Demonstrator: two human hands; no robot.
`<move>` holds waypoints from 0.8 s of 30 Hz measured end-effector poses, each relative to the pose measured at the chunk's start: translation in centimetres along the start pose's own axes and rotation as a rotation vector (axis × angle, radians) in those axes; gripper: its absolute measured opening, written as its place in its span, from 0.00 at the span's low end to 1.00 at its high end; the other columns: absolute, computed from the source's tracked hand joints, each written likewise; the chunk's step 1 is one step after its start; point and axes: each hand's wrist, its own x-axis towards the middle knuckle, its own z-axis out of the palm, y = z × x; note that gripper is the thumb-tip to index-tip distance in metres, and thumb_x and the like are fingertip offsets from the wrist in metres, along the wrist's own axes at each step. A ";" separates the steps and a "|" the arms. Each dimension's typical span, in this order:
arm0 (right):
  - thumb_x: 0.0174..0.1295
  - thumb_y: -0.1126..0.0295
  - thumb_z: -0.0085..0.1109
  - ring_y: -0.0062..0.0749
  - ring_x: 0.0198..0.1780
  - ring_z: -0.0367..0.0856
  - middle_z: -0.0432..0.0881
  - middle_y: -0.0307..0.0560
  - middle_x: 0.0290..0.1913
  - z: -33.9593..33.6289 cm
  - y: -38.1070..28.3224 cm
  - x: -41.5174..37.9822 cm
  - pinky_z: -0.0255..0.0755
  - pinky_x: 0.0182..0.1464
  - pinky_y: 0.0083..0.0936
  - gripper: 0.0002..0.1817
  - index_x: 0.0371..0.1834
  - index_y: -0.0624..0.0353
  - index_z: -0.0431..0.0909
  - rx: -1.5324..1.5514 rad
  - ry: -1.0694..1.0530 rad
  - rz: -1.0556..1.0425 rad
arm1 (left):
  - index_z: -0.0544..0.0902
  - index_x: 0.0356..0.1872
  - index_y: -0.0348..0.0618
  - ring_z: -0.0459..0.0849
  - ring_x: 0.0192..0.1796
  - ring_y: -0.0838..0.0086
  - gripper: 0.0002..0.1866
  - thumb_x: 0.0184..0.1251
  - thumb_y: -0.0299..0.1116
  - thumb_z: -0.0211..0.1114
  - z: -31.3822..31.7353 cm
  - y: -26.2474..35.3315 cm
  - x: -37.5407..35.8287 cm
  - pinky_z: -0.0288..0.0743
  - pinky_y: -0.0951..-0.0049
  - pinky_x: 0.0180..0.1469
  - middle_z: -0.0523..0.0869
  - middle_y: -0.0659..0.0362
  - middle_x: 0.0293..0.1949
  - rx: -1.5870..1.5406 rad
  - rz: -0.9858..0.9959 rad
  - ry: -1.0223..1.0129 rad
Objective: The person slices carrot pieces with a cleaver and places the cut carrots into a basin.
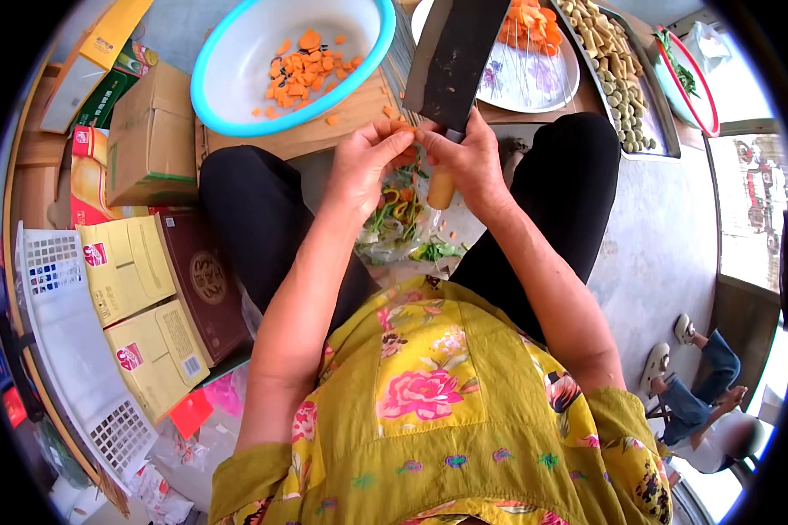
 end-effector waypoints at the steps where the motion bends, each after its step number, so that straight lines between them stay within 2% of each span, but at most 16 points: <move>1: 0.58 0.78 0.64 0.15 0.27 0.72 0.78 0.34 0.32 0.1 0.0 0.0 0.70 0.30 0.16 0.13 0.43 0.59 0.72 0.000 -0.002 -0.004 | 0.81 0.42 0.36 0.83 0.38 0.75 0.09 0.66 0.30 0.64 0.4 0.2 -0.1 0.77 0.73 0.45 0.86 0.57 0.39 -0.101 -0.041 0.022; 5: 0.56 0.77 0.64 0.16 0.25 0.74 0.76 0.35 0.28 0.2 0.6 0.0 0.71 0.27 0.18 0.12 0.42 0.62 0.73 -0.049 0.019 -0.031 | 0.81 0.41 0.35 0.84 0.37 0.72 0.09 0.66 0.31 0.64 0.5 0.2 -0.3 0.79 0.71 0.45 0.87 0.54 0.39 -0.279 -0.111 0.024; 9: 0.57 0.74 0.63 0.15 0.25 0.72 0.76 0.34 0.28 0.1 0.3 -0.2 0.70 0.28 0.17 0.12 0.44 0.62 0.75 -0.064 0.066 -0.061 | 0.79 0.46 0.38 0.83 0.42 0.73 0.11 0.66 0.31 0.65 -0.2 0.1 -0.4 0.78 0.70 0.50 0.85 0.58 0.43 -0.292 -0.118 -0.003; 11: 0.58 0.73 0.62 0.15 0.25 0.72 0.77 0.36 0.28 -0.6 0.1 -0.3 0.69 0.28 0.19 0.13 0.47 0.61 0.76 -0.099 0.071 -0.075 | 0.78 0.45 0.39 0.83 0.42 0.74 0.10 0.65 0.28 0.65 -0.4 0.6 -0.5 0.79 0.72 0.48 0.84 0.59 0.41 -0.314 -0.108 0.041; 13: 0.59 0.73 0.61 0.15 0.25 0.71 0.77 0.39 0.27 -1.5 -0.6 -0.8 0.69 0.28 0.21 0.14 0.49 0.59 0.77 -0.361 0.099 -0.110 | 0.78 0.44 0.40 0.83 0.42 0.74 0.10 0.64 0.28 0.66 -1.3 1.0 -0.6 0.80 0.75 0.45 0.83 0.60 0.39 -0.428 -0.072 0.040; 14: 0.57 0.75 0.61 0.23 0.25 0.75 0.79 0.43 0.28 -1.9 -1.5 -1.2 0.70 0.31 0.26 0.17 0.51 0.56 0.78 -0.504 0.099 -0.180 | 0.78 0.44 0.40 0.83 0.42 0.74 0.10 0.64 0.28 0.66 -1.6 1.2 -0.6 0.80 0.75 0.45 0.83 0.60 0.39 -0.426 -0.063 0.040; 15: 0.57 0.75 0.61 0.23 0.25 0.75 0.79 0.43 0.28 -2.2 -1.5 -1.4 0.70 0.31 0.26 0.17 0.51 0.56 0.78 -0.502 0.094 -0.188 | 0.78 0.43 0.41 0.83 0.40 0.76 0.09 0.64 0.27 0.65 -1.8 1.4 -0.7 0.80 0.74 0.45 0.84 0.61 0.39 -0.484 -0.081 0.027; 17: 0.53 0.77 0.60 0.35 0.28 0.78 0.81 0.45 0.30 -2.7 -1.6 -1.8 0.70 0.35 0.30 0.20 0.52 0.55 0.78 -0.706 0.116 -0.477 | 0.78 0.43 0.41 0.83 0.39 0.77 0.08 0.65 0.27 0.64 -2.1 1.8 -0.9 0.80 0.74 0.44 0.84 0.61 0.38 -0.539 -0.094 0.014; 18: 0.47 0.78 0.61 0.41 0.31 0.78 0.81 0.45 0.31 -2.9 -2.3 -2.2 0.69 0.37 0.31 0.26 0.54 0.54 0.77 -0.790 0.058 -0.557 | 0.78 0.43 0.41 0.83 0.39 0.77 0.08 0.64 0.27 0.64 -2.0 2.0 -1.0 0.80 0.74 0.44 0.85 0.61 0.39 -0.598 -0.084 0.016; 19: 0.47 0.78 0.61 0.41 0.31 0.78 0.81 0.45 0.31 -3.1 -2.4 -2.5 0.69 0.37 0.31 0.26 0.54 0.54 0.77 -0.789 0.058 -0.560 | 0.78 0.44 0.41 0.83 0.40 0.77 0.09 0.64 0.27 0.65 -1.7 2.1 -1.1 0.80 0.74 0.44 0.85 0.61 0.40 -0.657 -0.075 0.016; 20: 0.45 0.78 0.62 0.40 0.30 0.77 0.79 0.44 0.29 -3.2 -2.4 -2.8 0.67 0.36 0.30 0.27 0.55 0.55 0.77 -0.894 -0.002 -0.613 | 0.78 0.44 0.40 0.84 0.42 0.74 0.10 0.64 0.28 0.65 -1.1 2.1 -1.2 0.81 0.72 0.46 0.85 0.59 0.40 -0.709 -0.041 0.114; 21: 0.43 0.77 0.63 0.38 0.29 0.76 0.78 0.43 0.28 -3.2 -2.5 -3.0 0.66 0.35 0.29 0.29 0.55 0.55 0.76 -1.000 -0.064 -0.664 | 0.78 0.44 0.40 0.84 0.42 0.74 0.10 0.64 0.28 0.65 -1.2 2.3 -1.3 0.81 0.72 0.46 0.85 0.59 0.40 -0.709 -0.040 0.111; 22: 0.41 0.76 0.65 0.35 0.28 0.75 0.74 0.41 0.25 -3.1 -2.3 -3.1 0.65 0.34 0.30 0.32 0.57 0.55 0.76 -1.037 -0.077 -0.699 | 0.78 0.45 0.40 0.85 0.43 0.71 0.10 0.64 0.29 0.65 -1.4 2.4 -1.3 0.81 0.71 0.46 0.85 0.58 0.40 -0.715 -0.052 0.042; 23: 0.41 0.76 0.65 0.35 0.28 0.75 0.74 0.41 0.25 -3.0 -2.4 -3.3 0.65 0.34 0.30 0.32 0.57 0.55 0.76 -1.039 -0.076 -0.701 | 0.78 0.45 0.40 0.85 0.44 0.69 0.11 0.63 0.29 0.66 -1.4 2.5 -1.4 0.81 0.70 0.47 0.85 0.56 0.40 -0.721 -0.063 -0.027; 24: 0.41 0.76 0.65 0.34 0.27 0.74 0.73 0.40 0.25 -2.9 -2.4 -3.4 0.65 0.33 0.29 0.33 0.58 0.54 0.76 -1.089 -0.095 -0.719 | 0.79 0.42 0.43 0.83 0.40 0.71 0.07 0.65 0.30 0.63 0.3 4.1 -2.5 0.80 0.68 0.46 0.83 0.59 0.37 -0.756 -0.119 0.161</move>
